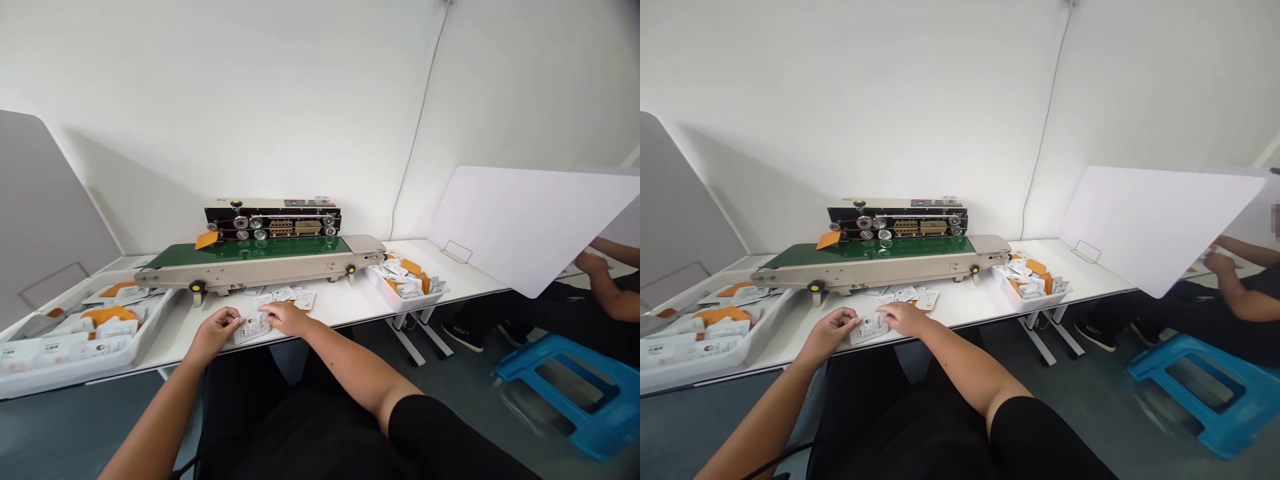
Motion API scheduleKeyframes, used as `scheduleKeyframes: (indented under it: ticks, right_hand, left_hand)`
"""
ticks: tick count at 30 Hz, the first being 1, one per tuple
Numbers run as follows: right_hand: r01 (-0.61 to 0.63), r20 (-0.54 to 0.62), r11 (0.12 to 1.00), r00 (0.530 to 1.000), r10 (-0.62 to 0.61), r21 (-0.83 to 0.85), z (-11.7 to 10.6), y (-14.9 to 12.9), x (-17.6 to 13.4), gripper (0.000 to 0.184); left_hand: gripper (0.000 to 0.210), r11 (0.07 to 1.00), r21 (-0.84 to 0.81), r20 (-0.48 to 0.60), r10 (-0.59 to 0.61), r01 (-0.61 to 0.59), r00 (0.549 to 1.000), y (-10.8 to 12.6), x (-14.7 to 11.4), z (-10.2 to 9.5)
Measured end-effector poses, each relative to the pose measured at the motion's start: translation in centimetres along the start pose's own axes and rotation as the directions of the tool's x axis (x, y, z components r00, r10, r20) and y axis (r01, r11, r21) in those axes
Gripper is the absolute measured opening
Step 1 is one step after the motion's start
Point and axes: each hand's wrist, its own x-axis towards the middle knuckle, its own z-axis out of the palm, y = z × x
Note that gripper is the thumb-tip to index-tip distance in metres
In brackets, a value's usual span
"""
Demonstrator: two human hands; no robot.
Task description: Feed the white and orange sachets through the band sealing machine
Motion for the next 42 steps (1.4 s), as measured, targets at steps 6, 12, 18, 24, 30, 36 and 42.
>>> scheduleKeyframes:
  ticks: [6,12,18,24,30,36,42]
  right_hand:
    - [-0.084,-0.004,0.987,0.996,0.085,0.137,0.2,0.5,0.0,0.032]
    - [-0.133,0.021,0.951,0.991,0.132,0.279,0.0,0.8,-0.1,0.028]
    - [-0.185,0.181,0.940,0.974,0.136,0.287,-0.2,0.4,0.0,0.023]
    - [-0.222,0.229,0.925,0.961,0.155,0.308,-4.6,0.6,0.9,0.015]
    - [-0.165,-0.589,0.880,0.687,0.426,0.445,-18.4,6.3,2.2,0.031]
    - [-0.341,-0.719,0.709,0.120,0.685,0.618,-26.6,13.1,1.8,0.024]
    - [-0.429,-0.544,0.600,0.260,0.798,0.675,-25.6,14.6,4.7,0.003]
  left_hand:
    - [0.053,0.994,-0.101,-0.019,-0.031,0.029,0.999,-0.5,0.0,0.1]
    - [0.051,0.995,-0.088,0.000,-0.039,0.039,0.999,-0.2,0.0,0.2]
    - [0.047,1.000,-0.008,0.089,-0.012,0.013,0.996,-0.7,-0.3,0.2]
    - [0.048,0.997,-0.072,0.074,0.018,-0.012,0.997,0.1,-0.6,0.3]
    - [0.047,0.998,-0.062,0.030,0.029,-0.027,0.999,0.1,-0.7,0.3]
    - [0.043,0.998,-0.031,0.024,0.050,-0.050,0.998,-0.3,-0.6,0.4]
    - [0.039,0.999,-0.001,0.017,0.048,-0.048,0.999,-0.1,-0.7,0.4]
